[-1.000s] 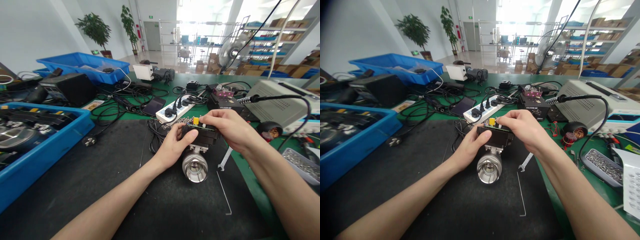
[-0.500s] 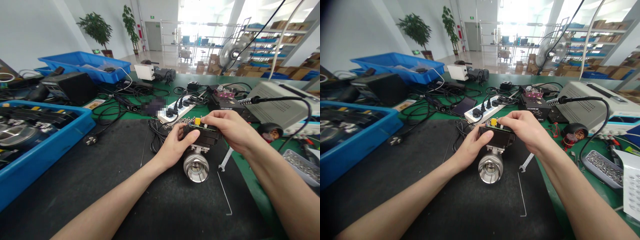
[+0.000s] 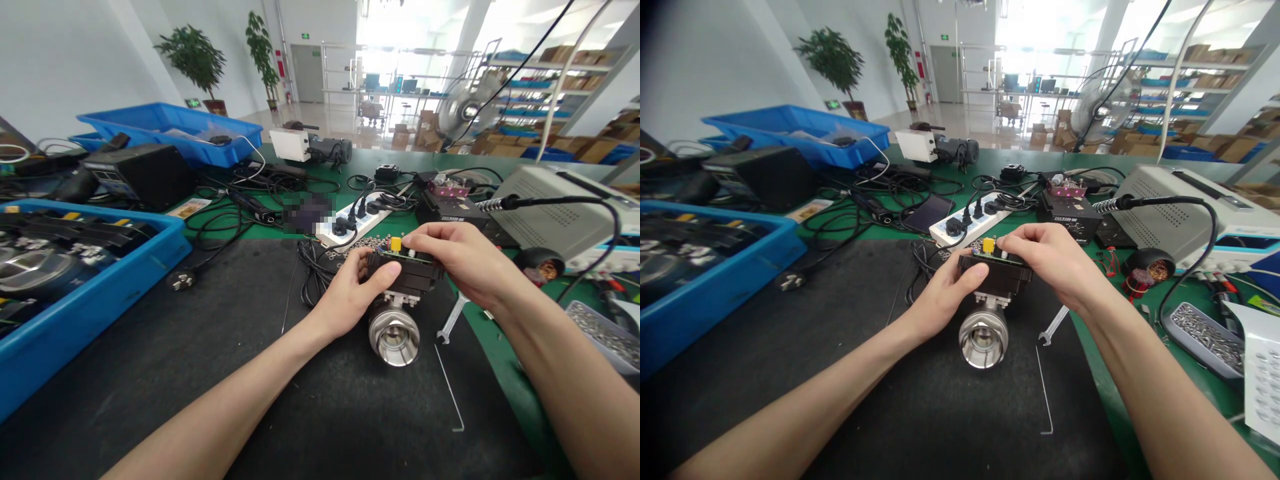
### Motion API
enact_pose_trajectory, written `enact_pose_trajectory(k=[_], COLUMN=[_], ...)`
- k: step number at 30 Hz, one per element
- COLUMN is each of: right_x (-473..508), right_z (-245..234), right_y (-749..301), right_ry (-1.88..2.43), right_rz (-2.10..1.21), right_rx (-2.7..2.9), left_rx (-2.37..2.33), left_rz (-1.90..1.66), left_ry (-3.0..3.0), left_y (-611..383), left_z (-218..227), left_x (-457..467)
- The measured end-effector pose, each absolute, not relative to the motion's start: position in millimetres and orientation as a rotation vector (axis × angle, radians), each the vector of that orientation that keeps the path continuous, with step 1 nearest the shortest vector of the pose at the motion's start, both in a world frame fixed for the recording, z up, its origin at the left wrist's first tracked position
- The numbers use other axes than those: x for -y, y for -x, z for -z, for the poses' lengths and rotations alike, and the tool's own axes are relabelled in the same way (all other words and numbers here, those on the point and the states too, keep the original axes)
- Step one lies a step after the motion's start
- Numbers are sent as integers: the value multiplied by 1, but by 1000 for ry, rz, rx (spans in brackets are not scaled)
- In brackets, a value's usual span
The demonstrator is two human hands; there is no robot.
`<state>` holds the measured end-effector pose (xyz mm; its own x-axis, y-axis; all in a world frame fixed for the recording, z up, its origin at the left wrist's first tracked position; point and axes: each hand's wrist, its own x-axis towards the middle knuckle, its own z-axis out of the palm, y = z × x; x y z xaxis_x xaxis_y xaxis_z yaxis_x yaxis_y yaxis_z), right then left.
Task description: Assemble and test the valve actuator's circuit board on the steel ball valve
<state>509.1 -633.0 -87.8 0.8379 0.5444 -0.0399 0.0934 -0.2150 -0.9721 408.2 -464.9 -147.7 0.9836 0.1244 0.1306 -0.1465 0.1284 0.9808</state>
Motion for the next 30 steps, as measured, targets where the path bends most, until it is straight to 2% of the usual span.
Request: enact_pose_trajectory(k=[30], right_x=[634], right_z=[84], right_y=[-506], right_ry=[1691], right_rz=[-495], right_rx=[466], left_rx=[48], left_rz=[-179], left_ry=[-1451], left_y=[-406], left_z=[149], left_x=[464])
